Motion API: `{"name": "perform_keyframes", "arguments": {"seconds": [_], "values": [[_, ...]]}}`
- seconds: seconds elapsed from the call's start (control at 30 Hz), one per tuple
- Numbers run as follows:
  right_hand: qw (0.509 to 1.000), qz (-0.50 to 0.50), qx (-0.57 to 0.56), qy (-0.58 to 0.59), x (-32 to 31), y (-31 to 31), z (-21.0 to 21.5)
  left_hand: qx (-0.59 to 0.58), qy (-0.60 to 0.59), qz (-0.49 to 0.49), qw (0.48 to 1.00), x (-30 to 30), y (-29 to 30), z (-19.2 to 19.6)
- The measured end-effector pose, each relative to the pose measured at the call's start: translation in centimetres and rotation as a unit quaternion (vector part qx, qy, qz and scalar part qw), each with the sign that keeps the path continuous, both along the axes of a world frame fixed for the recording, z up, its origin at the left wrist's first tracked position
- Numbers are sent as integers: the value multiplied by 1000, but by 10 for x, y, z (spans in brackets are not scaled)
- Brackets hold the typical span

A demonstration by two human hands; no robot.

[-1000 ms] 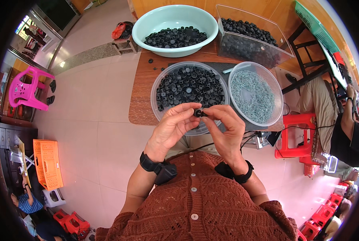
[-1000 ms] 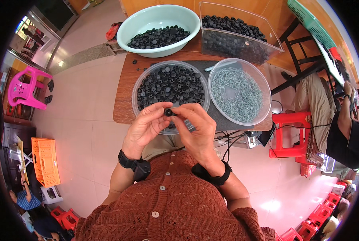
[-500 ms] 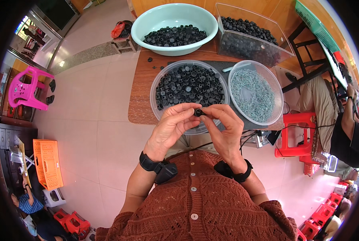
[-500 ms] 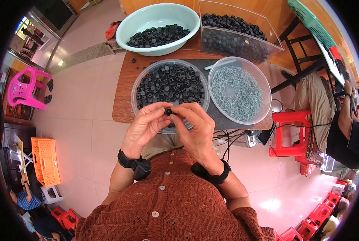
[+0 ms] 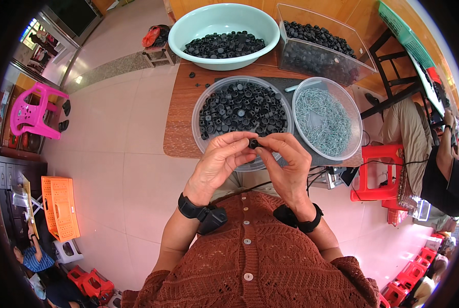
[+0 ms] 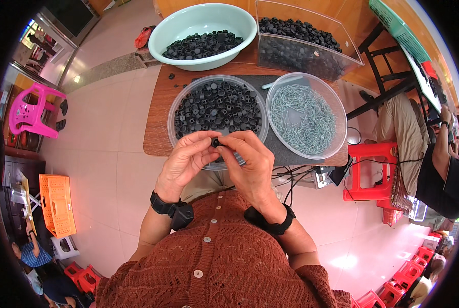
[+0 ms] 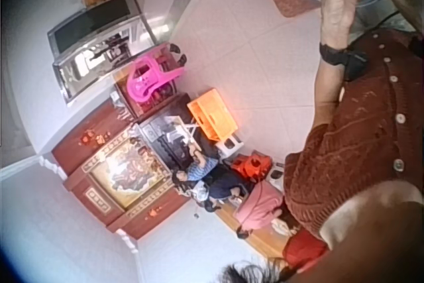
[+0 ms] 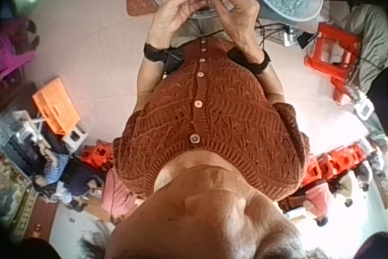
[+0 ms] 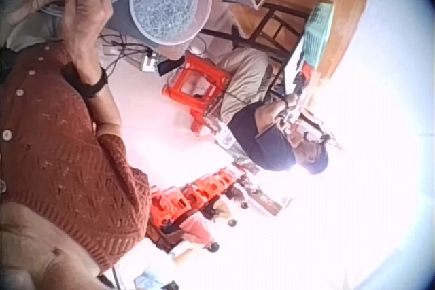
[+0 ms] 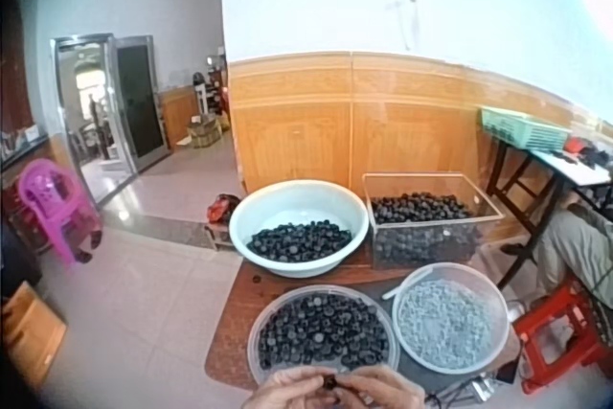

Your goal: Assembling small black plastic components by hand in a workshop setting.

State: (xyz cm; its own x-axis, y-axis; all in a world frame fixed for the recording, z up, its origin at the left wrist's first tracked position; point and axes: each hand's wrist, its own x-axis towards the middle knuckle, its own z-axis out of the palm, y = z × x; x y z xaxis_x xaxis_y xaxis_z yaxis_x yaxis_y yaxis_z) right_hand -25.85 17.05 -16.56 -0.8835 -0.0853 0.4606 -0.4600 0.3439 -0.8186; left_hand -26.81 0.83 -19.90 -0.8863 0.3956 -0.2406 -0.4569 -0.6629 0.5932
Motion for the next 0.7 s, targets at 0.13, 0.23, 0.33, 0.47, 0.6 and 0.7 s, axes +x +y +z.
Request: {"name": "perform_keyframes", "arguments": {"seconds": [0.13, 0.23, 0.33, 0.47, 0.6, 0.7], "values": [[1000, -1, 2, 1, 1, 0, 0, -3, 3, 0, 1000, 0, 1, 1], [1000, -2, 19, 17, 1, 0, 0, -22, 12, 7, 1000, 1, 2, 2], [998, 0, 42, 47, 1, -2, 3, -57, 29, 20, 998, 2, 5, 6], [997, -2, 49, 55, 1, -2, 3, -74, 43, 27, 996, 2, 4, 8], [998, -1, 21, 60, 0, 1, -1, -80, 54, 28, 995, 4, 4, 11], [997, 6, -14, 82, 0, 2, -1, -96, 71, 59, 991, 6, 7, 18]]}}
